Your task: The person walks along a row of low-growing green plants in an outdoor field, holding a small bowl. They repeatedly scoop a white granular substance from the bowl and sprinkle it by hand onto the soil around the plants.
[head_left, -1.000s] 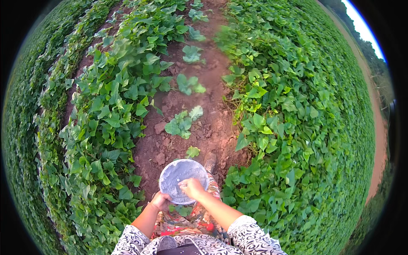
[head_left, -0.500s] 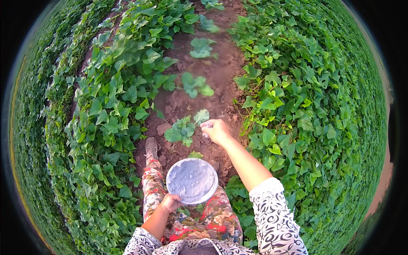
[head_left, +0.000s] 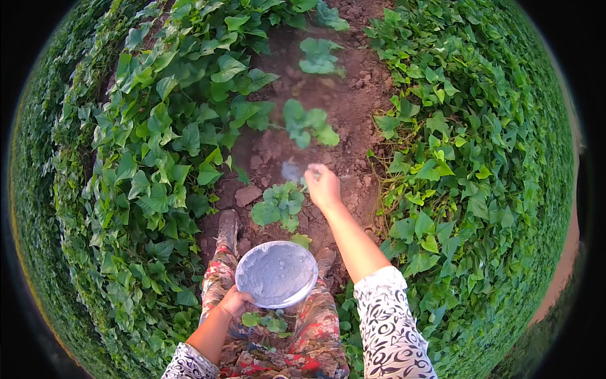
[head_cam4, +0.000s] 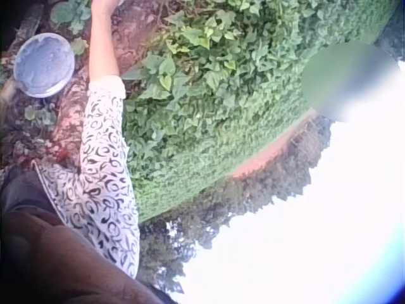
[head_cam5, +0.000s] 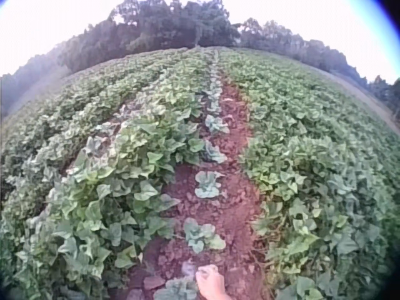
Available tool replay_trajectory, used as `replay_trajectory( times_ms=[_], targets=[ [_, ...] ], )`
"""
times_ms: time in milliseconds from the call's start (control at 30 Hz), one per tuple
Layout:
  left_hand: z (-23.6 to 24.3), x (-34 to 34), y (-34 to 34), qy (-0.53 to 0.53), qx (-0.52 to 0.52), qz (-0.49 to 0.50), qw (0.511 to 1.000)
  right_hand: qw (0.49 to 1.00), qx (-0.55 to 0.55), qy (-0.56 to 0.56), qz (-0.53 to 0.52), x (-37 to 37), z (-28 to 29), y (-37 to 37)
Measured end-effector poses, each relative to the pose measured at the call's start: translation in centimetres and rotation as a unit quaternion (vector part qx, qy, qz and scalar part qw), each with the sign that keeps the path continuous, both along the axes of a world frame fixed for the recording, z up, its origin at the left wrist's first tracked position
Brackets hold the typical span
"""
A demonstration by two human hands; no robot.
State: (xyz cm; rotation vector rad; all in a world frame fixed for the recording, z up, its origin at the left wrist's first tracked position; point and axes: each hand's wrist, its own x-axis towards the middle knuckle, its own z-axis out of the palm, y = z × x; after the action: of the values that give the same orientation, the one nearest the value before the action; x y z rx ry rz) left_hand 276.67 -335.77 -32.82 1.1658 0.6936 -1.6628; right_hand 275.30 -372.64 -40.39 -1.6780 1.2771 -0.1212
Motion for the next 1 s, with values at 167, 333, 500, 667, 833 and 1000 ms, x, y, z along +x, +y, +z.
replay_trajectory(
  times_ms=[167,333,500,667,833,1000],
  targets=[
    [2.3,-1.7,-3.3,0.002,-0.033,0.025,0.999,0.974,0.003,-0.077,0.215,-8.2,12.5,7.4],
    [6.8,-6.8,-8.5,0.001,-0.045,0.024,0.999,0.966,0.023,0.033,0.257,-13.2,18.7,8.7],
    [10.5,-13.4,-14.8,0.035,-0.113,0.072,0.990,0.955,0.033,0.058,0.288,-18.1,22.1,6.0],
    [12.2,-16.4,-21.2,0.057,-0.148,0.092,0.983,0.952,-0.004,0.057,0.302,-21.3,24.4,1.1],
    [12.6,-15.1,-26.3,0.039,-0.140,0.087,0.986,0.970,-0.004,0.004,0.243,-20.9,24.6,-4.4],
    [8.6,-12.1,-29.8,-0.017,-0.174,0.118,0.978,0.968,0.225,-0.008,0.109,-17.0,22.2,-11.1]
  ],
)
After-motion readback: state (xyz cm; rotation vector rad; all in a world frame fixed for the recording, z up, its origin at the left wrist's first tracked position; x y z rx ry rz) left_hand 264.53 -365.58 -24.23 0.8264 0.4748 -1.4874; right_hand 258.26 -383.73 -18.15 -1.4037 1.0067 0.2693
